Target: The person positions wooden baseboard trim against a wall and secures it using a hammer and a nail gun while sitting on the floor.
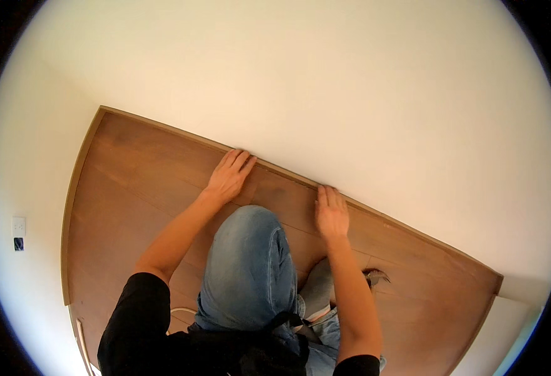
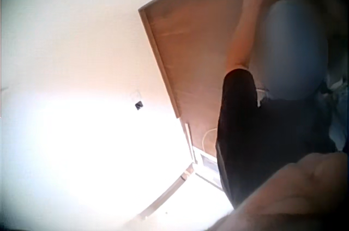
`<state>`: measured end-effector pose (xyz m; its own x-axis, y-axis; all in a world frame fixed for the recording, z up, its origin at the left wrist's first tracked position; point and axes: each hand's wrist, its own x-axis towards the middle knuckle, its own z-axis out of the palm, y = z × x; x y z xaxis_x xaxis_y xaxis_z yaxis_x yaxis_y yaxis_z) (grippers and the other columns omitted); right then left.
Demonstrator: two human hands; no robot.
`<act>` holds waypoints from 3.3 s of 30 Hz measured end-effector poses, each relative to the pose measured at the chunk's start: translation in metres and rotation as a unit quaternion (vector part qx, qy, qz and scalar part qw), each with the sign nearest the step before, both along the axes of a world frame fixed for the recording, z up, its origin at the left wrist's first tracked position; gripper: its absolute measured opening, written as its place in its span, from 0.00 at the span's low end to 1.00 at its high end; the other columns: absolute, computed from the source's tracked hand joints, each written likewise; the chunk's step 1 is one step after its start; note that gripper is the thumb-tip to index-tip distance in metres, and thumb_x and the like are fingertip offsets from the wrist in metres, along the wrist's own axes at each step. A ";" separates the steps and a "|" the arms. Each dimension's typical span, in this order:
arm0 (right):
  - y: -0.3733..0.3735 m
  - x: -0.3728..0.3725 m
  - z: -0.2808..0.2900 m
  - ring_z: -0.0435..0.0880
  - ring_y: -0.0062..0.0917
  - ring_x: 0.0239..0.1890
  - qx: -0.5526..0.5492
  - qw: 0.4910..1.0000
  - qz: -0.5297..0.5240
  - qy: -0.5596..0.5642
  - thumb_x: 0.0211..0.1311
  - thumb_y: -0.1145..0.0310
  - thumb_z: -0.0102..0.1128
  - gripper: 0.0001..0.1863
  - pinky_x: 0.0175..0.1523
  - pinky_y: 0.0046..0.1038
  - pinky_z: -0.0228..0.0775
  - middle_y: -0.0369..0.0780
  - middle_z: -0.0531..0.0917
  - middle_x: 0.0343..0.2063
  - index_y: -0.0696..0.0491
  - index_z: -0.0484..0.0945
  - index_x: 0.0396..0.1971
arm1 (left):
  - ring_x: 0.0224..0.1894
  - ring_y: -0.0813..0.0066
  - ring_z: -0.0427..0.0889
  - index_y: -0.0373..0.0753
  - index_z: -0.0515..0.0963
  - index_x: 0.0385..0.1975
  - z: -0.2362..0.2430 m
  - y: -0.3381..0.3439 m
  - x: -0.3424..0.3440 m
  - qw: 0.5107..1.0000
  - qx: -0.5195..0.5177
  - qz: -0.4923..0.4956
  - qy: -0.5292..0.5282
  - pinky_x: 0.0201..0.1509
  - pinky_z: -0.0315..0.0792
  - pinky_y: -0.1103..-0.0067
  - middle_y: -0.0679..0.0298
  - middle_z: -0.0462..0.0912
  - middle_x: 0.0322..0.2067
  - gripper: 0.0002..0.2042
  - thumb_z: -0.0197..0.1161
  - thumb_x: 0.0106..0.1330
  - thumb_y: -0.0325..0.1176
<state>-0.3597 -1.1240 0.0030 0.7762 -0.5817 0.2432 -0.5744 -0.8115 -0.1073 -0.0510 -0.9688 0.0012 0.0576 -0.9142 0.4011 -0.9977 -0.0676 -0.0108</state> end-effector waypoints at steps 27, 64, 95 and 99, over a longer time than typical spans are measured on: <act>0.023 0.051 -0.015 0.77 0.38 0.52 -0.157 0.987 -0.031 -0.001 0.66 0.67 0.55 0.19 0.58 0.39 0.72 0.41 0.78 0.46 0.56 0.78 0.55 | 0.52 0.62 0.74 0.42 0.82 0.49 -0.022 -0.017 0.006 0.995 -0.015 0.029 0.094 0.58 0.75 0.68 0.64 0.77 0.46 0.16 0.61 0.60 0.27; 0.035 -0.088 -0.037 0.86 0.40 0.52 0.337 0.818 -0.362 -0.293 0.73 0.59 0.61 0.24 0.58 0.36 0.76 0.52 0.86 0.49 0.62 0.79 0.58 | 0.69 0.52 0.68 0.39 0.74 0.63 -0.008 0.060 0.004 0.984 0.099 0.080 0.123 0.73 0.62 0.58 0.55 0.72 0.67 0.24 0.66 0.68 0.37; 0.143 -0.048 0.016 0.85 0.52 0.45 0.151 0.982 0.002 0.115 0.70 0.64 0.56 0.15 0.50 0.47 0.77 0.53 0.87 0.43 0.59 0.83 0.46 | 0.82 0.61 0.45 0.47 0.63 0.76 -0.033 0.459 -0.164 0.946 0.124 0.176 0.243 0.82 0.41 0.58 0.58 0.53 0.79 0.29 0.49 0.78 0.51; 0.118 -0.031 0.006 0.83 0.50 0.49 0.151 0.980 0.098 -0.088 0.71 0.68 0.56 0.12 0.54 0.44 0.75 0.50 0.86 0.44 0.57 0.84 0.46 | 0.81 0.59 0.47 0.45 0.62 0.75 -0.030 0.445 -0.151 0.948 0.157 0.195 0.197 0.82 0.42 0.57 0.55 0.54 0.78 0.31 0.52 0.74 0.48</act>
<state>-0.3907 -1.0060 0.0087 0.8422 -0.4911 0.2227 -0.3612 -0.8205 -0.4431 -0.2018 -0.5241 -0.0287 0.5040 -0.8636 -0.0102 -0.8286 -0.4869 0.2763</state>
